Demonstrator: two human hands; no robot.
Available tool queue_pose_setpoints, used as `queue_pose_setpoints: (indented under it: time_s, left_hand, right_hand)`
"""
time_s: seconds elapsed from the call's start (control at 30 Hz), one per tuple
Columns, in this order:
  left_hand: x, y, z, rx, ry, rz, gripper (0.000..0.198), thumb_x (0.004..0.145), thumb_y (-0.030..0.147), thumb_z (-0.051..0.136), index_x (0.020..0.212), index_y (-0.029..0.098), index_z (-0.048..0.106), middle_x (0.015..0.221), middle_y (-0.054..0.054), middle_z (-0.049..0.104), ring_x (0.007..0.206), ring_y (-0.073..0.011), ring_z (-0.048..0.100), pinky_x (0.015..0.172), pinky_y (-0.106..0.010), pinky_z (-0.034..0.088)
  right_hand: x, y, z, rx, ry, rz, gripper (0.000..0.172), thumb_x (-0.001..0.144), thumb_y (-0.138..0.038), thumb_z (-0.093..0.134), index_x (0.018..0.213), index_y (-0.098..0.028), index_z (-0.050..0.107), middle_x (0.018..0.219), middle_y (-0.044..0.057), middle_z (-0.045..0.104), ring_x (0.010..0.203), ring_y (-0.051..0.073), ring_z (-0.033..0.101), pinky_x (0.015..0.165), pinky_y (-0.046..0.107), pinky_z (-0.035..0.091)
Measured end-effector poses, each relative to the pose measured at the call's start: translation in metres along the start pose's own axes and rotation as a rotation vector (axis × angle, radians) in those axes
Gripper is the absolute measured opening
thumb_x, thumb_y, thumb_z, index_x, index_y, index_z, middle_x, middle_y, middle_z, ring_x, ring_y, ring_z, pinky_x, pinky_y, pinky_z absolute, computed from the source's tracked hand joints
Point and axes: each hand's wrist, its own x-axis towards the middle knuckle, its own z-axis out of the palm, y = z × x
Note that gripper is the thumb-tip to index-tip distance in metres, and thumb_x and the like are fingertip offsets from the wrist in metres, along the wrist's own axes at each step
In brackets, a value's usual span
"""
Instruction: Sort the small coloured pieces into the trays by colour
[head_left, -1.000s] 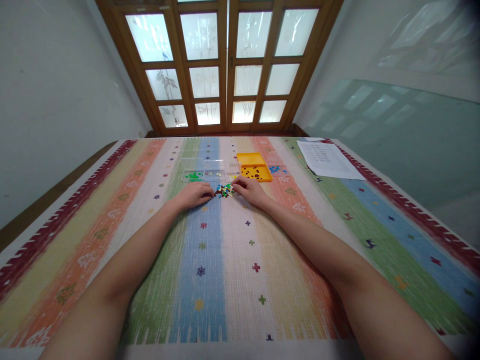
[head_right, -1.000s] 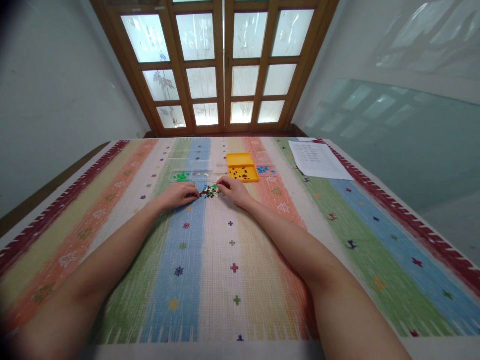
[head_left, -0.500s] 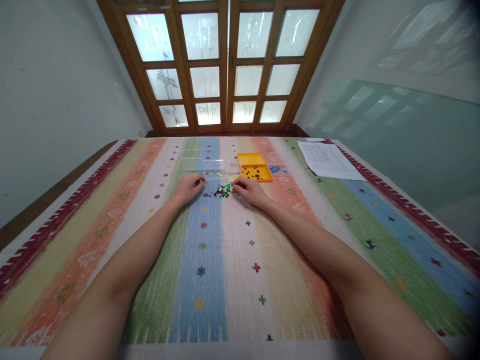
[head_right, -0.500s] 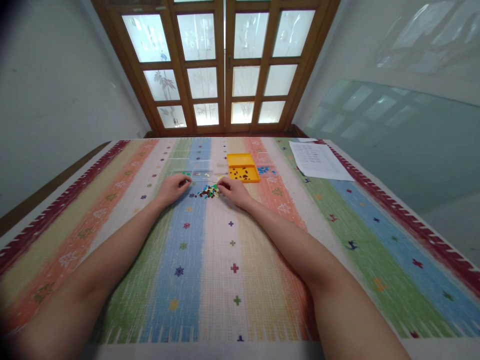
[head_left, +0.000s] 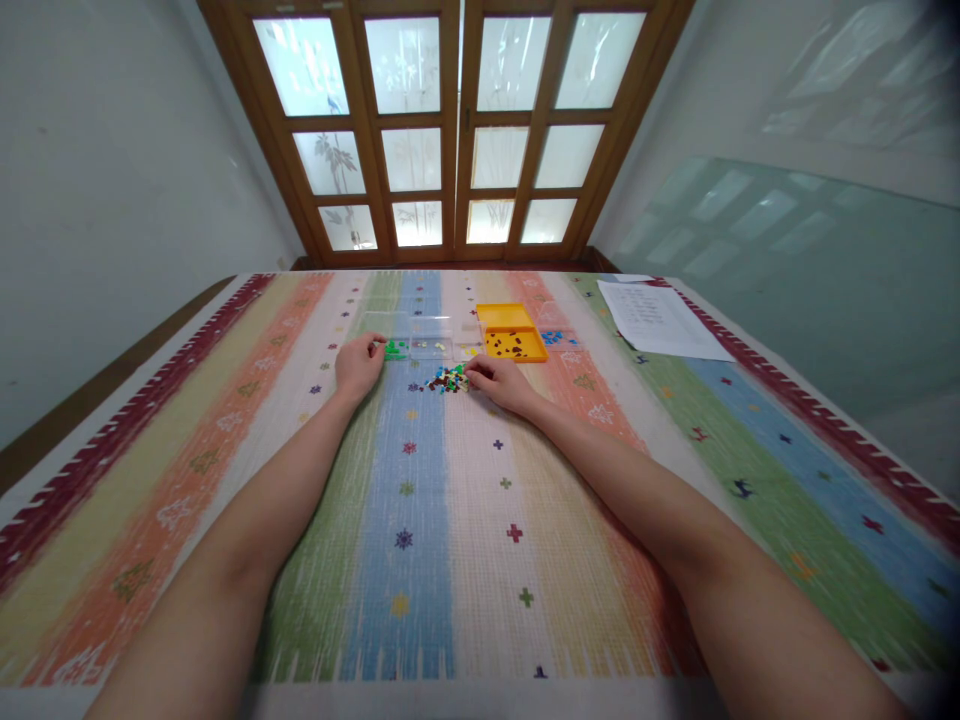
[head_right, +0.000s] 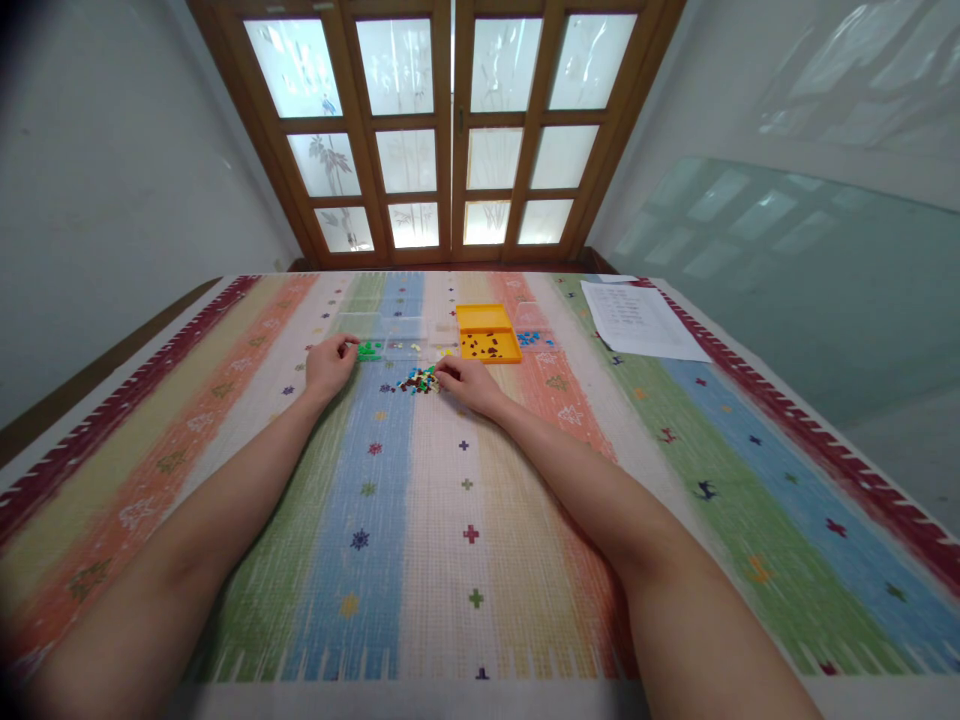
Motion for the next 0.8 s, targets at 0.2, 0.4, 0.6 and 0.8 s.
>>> queue_pose_setpoints:
  time_s: [0.2,0.4,0.6,0.8]
  left_hand:
    - [-0.015,0.031,0.003,-0.044,-0.144,0.27,0.03,0.096,0.031,0.055,0.116,0.021,0.075,0.088,-0.004,0.073,0.08,-0.0208,0.063,0.075,-0.031,0.043]
    - [-0.035,0.065,0.006,0.012,-0.413,0.622,0.022,0.099,0.032,0.057,0.103,0.022,0.076,0.094,-0.007,0.074,0.085,-0.022,0.065,0.078,-0.032,0.045]
    - [-0.041,0.07,0.005,0.081,-0.449,0.7,0.021,0.099,0.031,0.055,0.099,0.022,0.073,0.092,-0.007,0.074,0.083,-0.022,0.065,0.074,-0.032,0.045]
    - [-0.041,0.069,0.008,0.1,-0.456,0.688,0.02,0.097,0.032,0.056,0.098,0.023,0.073,0.093,-0.007,0.074,0.084,-0.0228,0.065,0.075,-0.033,0.045]
  right_hand:
    - [-0.001,0.001,0.0,-0.005,0.012,-0.002,0.022,0.097,-0.037,0.057,0.093,-0.02,0.07,0.082,0.002,0.07,0.075,0.019,0.061,0.071,0.03,0.043]
    - [-0.001,0.008,0.0,-0.007,0.017,-0.005,0.023,0.098,-0.038,0.058,0.093,-0.02,0.072,0.084,0.003,0.071,0.079,0.019,0.062,0.071,0.029,0.043]
    - [0.001,0.012,-0.001,-0.045,0.012,-0.02,0.022,0.098,-0.037,0.057,0.093,-0.021,0.072,0.086,0.003,0.072,0.078,0.019,0.062,0.072,0.03,0.043]
    - [0.0,0.008,-0.002,-0.047,0.01,-0.031,0.024,0.098,-0.037,0.056,0.092,-0.02,0.071,0.085,0.003,0.071,0.078,0.019,0.061,0.072,0.03,0.043]
